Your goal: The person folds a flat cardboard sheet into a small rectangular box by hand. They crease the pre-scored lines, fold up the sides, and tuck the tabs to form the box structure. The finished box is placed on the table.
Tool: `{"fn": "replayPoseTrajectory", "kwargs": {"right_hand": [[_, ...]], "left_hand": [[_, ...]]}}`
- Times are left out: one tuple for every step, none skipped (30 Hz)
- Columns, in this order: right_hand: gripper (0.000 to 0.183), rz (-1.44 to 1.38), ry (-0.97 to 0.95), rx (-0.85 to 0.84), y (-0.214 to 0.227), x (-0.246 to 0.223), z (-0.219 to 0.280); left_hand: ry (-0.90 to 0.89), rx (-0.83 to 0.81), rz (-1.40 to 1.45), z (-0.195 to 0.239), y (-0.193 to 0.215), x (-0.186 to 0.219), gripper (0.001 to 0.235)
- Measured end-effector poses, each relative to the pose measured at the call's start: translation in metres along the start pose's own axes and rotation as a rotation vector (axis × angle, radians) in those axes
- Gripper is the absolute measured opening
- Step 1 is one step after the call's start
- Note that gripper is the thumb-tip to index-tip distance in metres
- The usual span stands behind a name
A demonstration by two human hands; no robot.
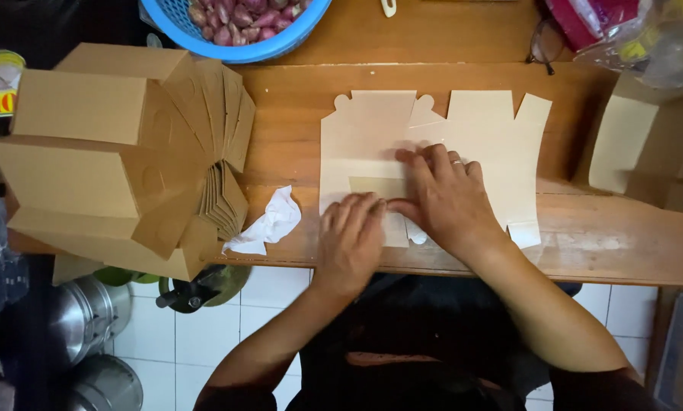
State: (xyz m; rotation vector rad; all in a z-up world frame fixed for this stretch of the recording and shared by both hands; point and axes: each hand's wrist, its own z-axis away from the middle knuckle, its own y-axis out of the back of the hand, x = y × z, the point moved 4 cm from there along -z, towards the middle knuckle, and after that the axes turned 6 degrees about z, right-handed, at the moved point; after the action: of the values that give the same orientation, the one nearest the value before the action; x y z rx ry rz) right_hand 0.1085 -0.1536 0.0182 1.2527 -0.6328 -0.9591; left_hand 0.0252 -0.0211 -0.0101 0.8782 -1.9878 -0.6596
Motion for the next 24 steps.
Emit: {"fn": "replayPoseTrajectory", "kwargs": {"right_hand": [[0.067, -0.003, 0.001, -0.008, 0.0, -0.002, -0.001], [0.064, -0.005, 0.019, -0.042, 0.0, -0.003, -0.002], [0.062, -0.007, 0.036, -0.076, 0.0, -0.004, -0.004], [0.062, -0.009, 0.039, -0.08, 0.001, -0.002, -0.003], [0.063, 0.027, 0.052, -0.07, 0.002, -0.002, -0.003], [0.065, 0.061, 0.064, -0.057, 0.004, -0.001, -0.002], [0.065, 0.058, 0.066, -0.058, -0.001, 0.004, -0.002], [0.068, 0.09, 0.095, 0.036, -0.003, 0.008, 0.0], [0.072, 0.121, 0.125, 0.13, -0.004, 0.011, 0.003], [0.072, 0.123, 0.124, 0.133, -0.004, 0.015, 0.003], [0.069, 0.083, 0.154, 0.145, -0.003, 0.018, 0.003], [0.065, 0.039, 0.183, 0.152, -0.004, 0.021, 0.005], [0.065, 0.037, 0.181, 0.149, 0.002, 0.022, 0.003], [0.065, 0.012, 0.214, 0.125, 0.006, 0.022, -0.001], [0.065, -0.013, 0.247, 0.101, 0.011, 0.022, -0.003], [0.065, -0.013, 0.245, 0.1, 0.015, 0.022, -0.01], [0.057, -0.091, 0.266, 0.161, 0.021, 0.022, -0.015], [0.051, -0.168, 0.286, 0.222, 0.027, 0.022, -0.019], [0.051, -0.168, 0.281, 0.221, 0.022, 0.026, -0.026], [0.051, -0.08, 0.24, 0.179, 0.017, 0.032, -0.036], [0.052, 0.007, 0.197, 0.138, 0.012, 0.038, -0.045], [0.052, 0.011, 0.193, 0.143, 0.007, 0.04, -0.053], [0.059, 0.054, 0.203, 0.221, 0.004, 0.042, -0.06], [0.067, 0.096, 0.215, 0.299, 0.0, 0.041, -0.067]], "left_hand": [[0.007, -0.006, 0.001, 0.003, 0.004, 0.006, 0.019], [0.018, -0.029, -0.051, 0.004, 0.006, 0.012, 0.027], [0.029, -0.052, -0.103, 0.005, 0.009, 0.017, 0.036], [0.033, -0.054, -0.104, 0.008, 0.009, 0.018, 0.036], [0.029, -0.071, -0.131, 0.01, 0.01, 0.019, 0.04], [0.022, -0.087, -0.161, 0.012, 0.01, 0.019, 0.044], [0.023, -0.089, -0.162, 0.01, 0.012, 0.017, 0.044], [0.019, -0.095, -0.135, 0.009, 0.013, 0.016, 0.042], [0.016, -0.101, -0.107, 0.007, 0.014, 0.015, 0.041], [0.014, -0.099, -0.107, 0.005, 0.014, 0.012, 0.041], [0.018, -0.103, -0.087, 0.003, 0.014, 0.009, 0.041], [0.026, -0.114, -0.065, 0.002, 0.014, 0.007, 0.041], [0.026, -0.117, -0.063, -0.001, 0.01, 0.002, 0.041], [0.058, -0.117, -0.045, -0.005, 0.006, -0.005, 0.033], [0.09, -0.117, -0.028, -0.009, 0.002, -0.012, 0.026], [0.088, -0.119, -0.026, -0.015, -0.002, -0.012, 0.026], [0.123, -0.117, -0.023, -0.02, -0.005, -0.013, 0.029], [0.156, -0.115, -0.019, -0.025, -0.008, -0.013, 0.034], [0.155, -0.118, -0.016, -0.025, -0.01, -0.011, 0.034], [0.157, -0.101, -0.02, -0.027, -0.011, -0.01, 0.034], [0.16, -0.083, -0.024, -0.03, -0.012, -0.01, 0.035], [0.154, -0.08, -0.022, -0.031, -0.01, -0.008, 0.035], [0.175, -0.107, -0.024, -0.032, -0.009, -0.007, 0.032], [0.199, -0.134, -0.029, -0.031, -0.007, -0.007, 0.029]]}}
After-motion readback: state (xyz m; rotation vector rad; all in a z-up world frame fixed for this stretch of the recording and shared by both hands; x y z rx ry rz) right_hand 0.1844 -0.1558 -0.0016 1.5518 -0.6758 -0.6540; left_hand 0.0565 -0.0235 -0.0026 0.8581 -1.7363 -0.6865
